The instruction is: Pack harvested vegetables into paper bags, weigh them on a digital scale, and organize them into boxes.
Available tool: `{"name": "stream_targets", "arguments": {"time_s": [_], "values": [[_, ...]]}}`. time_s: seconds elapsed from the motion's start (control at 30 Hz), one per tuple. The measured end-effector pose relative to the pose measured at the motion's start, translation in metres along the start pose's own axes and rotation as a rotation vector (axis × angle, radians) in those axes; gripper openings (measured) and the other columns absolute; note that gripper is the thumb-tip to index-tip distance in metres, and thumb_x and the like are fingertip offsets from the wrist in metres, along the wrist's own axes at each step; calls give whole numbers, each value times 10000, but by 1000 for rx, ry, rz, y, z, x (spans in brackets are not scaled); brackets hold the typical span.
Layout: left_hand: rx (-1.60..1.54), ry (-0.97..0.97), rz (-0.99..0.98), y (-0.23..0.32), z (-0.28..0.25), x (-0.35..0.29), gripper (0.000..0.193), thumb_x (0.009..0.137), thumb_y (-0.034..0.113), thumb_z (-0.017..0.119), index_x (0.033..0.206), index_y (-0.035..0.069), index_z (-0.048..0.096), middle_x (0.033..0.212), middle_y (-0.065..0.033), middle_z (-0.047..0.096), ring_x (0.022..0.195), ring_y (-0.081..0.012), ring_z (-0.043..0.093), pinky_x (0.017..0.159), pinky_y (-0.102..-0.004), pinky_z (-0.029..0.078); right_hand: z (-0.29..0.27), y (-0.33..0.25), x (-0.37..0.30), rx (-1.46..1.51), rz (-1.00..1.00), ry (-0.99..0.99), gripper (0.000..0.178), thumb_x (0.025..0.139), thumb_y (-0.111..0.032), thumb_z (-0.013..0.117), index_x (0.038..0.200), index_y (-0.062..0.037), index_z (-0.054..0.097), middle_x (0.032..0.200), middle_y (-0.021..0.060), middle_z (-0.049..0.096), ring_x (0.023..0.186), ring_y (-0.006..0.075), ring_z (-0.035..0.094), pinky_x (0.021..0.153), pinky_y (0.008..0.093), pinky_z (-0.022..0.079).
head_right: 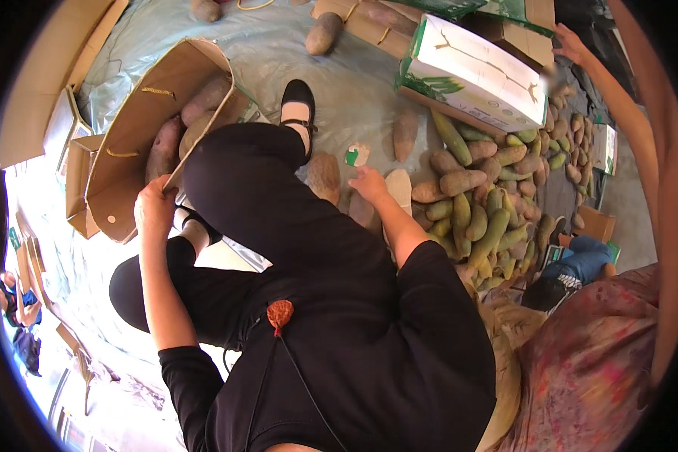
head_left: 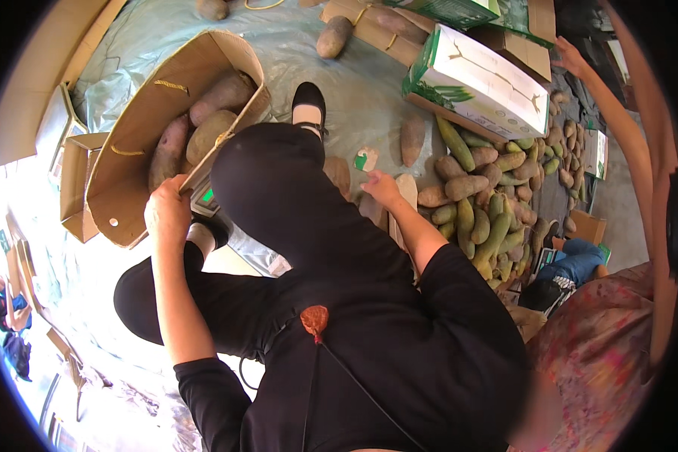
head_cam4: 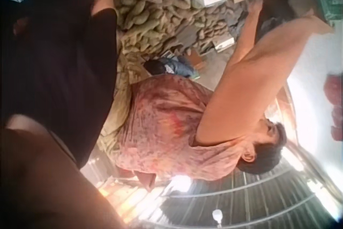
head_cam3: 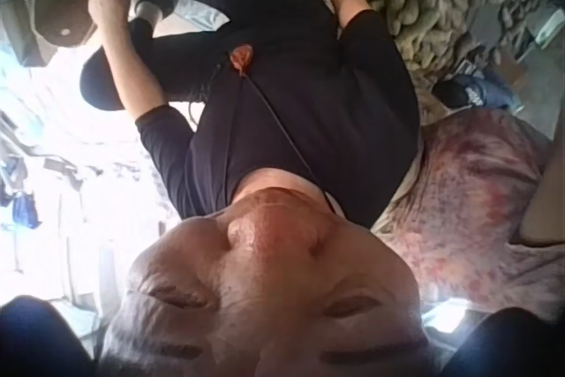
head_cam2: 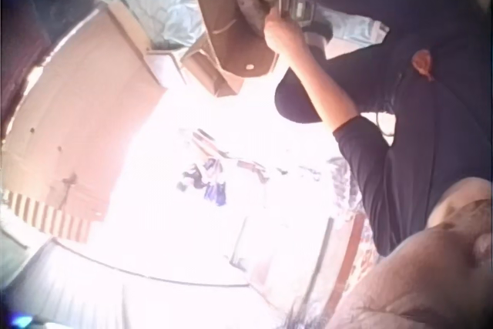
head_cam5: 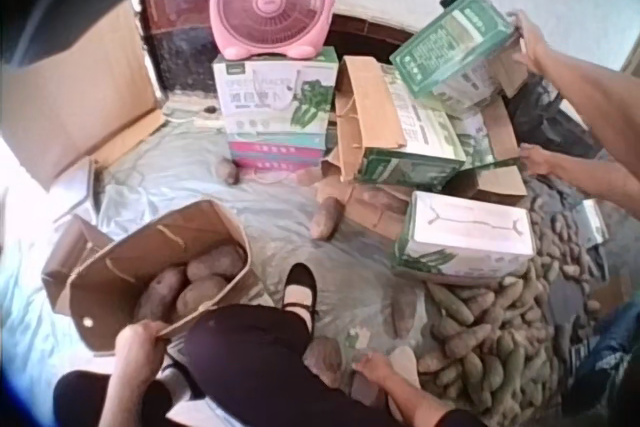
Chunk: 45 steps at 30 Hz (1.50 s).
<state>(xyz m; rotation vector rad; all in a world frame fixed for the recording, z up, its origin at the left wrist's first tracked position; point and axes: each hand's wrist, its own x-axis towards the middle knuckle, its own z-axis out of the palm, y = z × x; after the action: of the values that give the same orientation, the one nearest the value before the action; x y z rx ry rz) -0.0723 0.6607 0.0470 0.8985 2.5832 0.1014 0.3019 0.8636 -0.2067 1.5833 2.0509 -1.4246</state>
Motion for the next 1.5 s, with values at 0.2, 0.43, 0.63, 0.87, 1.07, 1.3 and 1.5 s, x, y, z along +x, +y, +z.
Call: {"name": "stream_targets", "arguments": {"time_s": [0.2,0.43,0.63,0.87,1.07,1.3,1.5], "values": [[-2,-7,-2,-4,-1,-1,186,798,86,611,968,139,667,907,-133,644,880,-338,618,760,-423,482,8,-26,46,-103,10,22,539,722,-289,737,1152,-10,569,970,169,652,930,298,627,803,379,486],[-7,26,43,1,-1,0,174,798,56,589,940,130,656,876,-130,620,852,-345,614,731,-438,486,-5,-78,137,220,17,160,563,760,-228,738,1213,20,513,944,99,623,813,174,604,635,304,491],[18,25,70,-6,-3,0,234,763,2,539,923,109,671,866,-132,626,831,-330,623,726,-424,502,-11,-165,174,306,63,100,610,757,-268,736,1259,-27,490,1070,122,612,869,183,594,660,336,498],[28,28,128,-7,-1,8,255,704,-6,566,905,117,664,788,-100,592,791,-291,610,696,-398,494,-16,-221,227,-24,-89,444,596,705,-328,757,1180,-39,541,1093,176,612,1018,304,588,875,392,464],[43,-30,124,-9,-4,2,213,745,47,522,900,124,646,808,-79,593,803,-269,604,700,-383,478,-26,-333,263,-358,-474,171,561,710,-297,747,1187,-95,530,1210,164,522,1112,329,528,908,403,451],[-46,-133,205,-10,-17,12,232,750,93,537,971,113,604,834,-72,568,796,-252,586,712,-366,464,7,-485,321,-602,-785,99,630,708,-260,758,1268,-149,492,1234,159,484,1135,362,503,930,445,443],[-27,-162,240,-17,-18,18,287,733,139,536,1007,103,612,921,-62,573,825,-232,579,757,-372,485,57,-542,367,-792,-716,84,687,723,-250,754,1336,-246,443,1420,132,337,1199,356,455,960,455,433]]}}
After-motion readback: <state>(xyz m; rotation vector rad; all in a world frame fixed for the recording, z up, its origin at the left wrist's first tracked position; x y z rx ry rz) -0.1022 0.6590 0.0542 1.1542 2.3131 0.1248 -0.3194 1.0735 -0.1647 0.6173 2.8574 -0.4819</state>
